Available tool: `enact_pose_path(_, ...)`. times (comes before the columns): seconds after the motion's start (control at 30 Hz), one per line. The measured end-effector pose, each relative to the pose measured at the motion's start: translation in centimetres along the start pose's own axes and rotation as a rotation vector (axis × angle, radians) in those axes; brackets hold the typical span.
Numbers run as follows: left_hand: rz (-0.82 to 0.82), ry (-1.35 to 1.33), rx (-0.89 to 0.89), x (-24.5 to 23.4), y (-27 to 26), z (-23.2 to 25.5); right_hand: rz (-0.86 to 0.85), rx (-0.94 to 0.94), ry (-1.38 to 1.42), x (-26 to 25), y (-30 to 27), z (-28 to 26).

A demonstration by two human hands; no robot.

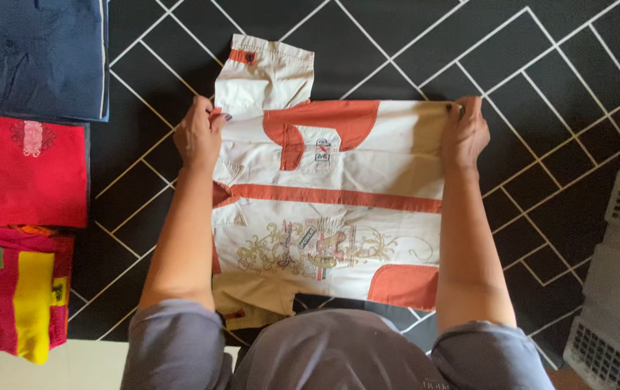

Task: The person folds several clean garments on a patterned floor, including a gray polo shirt, a red t-shirt, a white and orange patterned shirt, and a black button-up shirt. Each item is smoothed, folded in half, then folded again and stacked on the left side.

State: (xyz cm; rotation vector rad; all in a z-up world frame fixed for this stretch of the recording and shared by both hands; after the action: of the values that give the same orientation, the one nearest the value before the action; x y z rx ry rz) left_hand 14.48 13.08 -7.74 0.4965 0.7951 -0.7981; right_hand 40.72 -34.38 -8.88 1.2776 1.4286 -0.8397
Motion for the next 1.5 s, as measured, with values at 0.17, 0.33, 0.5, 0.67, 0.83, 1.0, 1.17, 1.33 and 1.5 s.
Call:
enact_pose_path(0.17,0.281,0.233,0.277,-0.4,-3.4,4.2,0.250,-0.220,-0.014,-6.2,-2.4,-3.7)
enact_pose_path(0.33,-0.213,-0.459,0.601,5.9,-12.7,13.9,0.067,-0.269,0.355,-10.7,-9.1,-7.4)
enact_pose_path(0.5,-0.397,-0.337,0.777,11.7,-17.4,21.4,-0.162,-0.222,0.421,-12.4,-18.0,-7.4)
enact_pose_path(0.67,-0.549,-0.288,0.812,13.9,-18.0,24.8,-0.020,-0.248,0.150,-11.9,-23.3,-5.1)
enact_pose_path(0.83,-0.469,-0.198,0.861,16.1,-19.0,28.0,0.046,-0.167,0.105,-10.1,-23.7,-1.6)
enact_pose_path(1.0,-0.466,-0.211,0.852,17.7,-18.7,29.0,0.087,-0.132,0.173,-9.3,-22.6,-1.7)
enact_pose_path(1.17,-0.485,-0.361,0.651,18.1,-17.7,29.3,0.080,-0.134,0.131,-8.7,-21.0,-2.1)
enact_pose_path(1.33,-0.524,-0.407,0.526,17.6,-17.5,29.3,0.085,-0.146,0.106,-8.3,-21.3,-1.9)
enact_pose_path(1.5,-0.519,-0.329,0.528,18.0,-18.7,29.1,0.180,-0.142,0.187,-8.1,-22.0,-1.4)
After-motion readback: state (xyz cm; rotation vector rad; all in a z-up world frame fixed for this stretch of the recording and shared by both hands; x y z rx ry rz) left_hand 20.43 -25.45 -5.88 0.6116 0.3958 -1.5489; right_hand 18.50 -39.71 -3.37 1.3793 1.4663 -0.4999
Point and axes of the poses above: each hand's wrist, its own y-axis towards the middle knuckle, its own x-axis out of the palm, z = x × y, the point moved 5 cm from there along y, towards the middle knuckle, and after that the axes turned 11 degrees about -y, right-handed, at the moved point
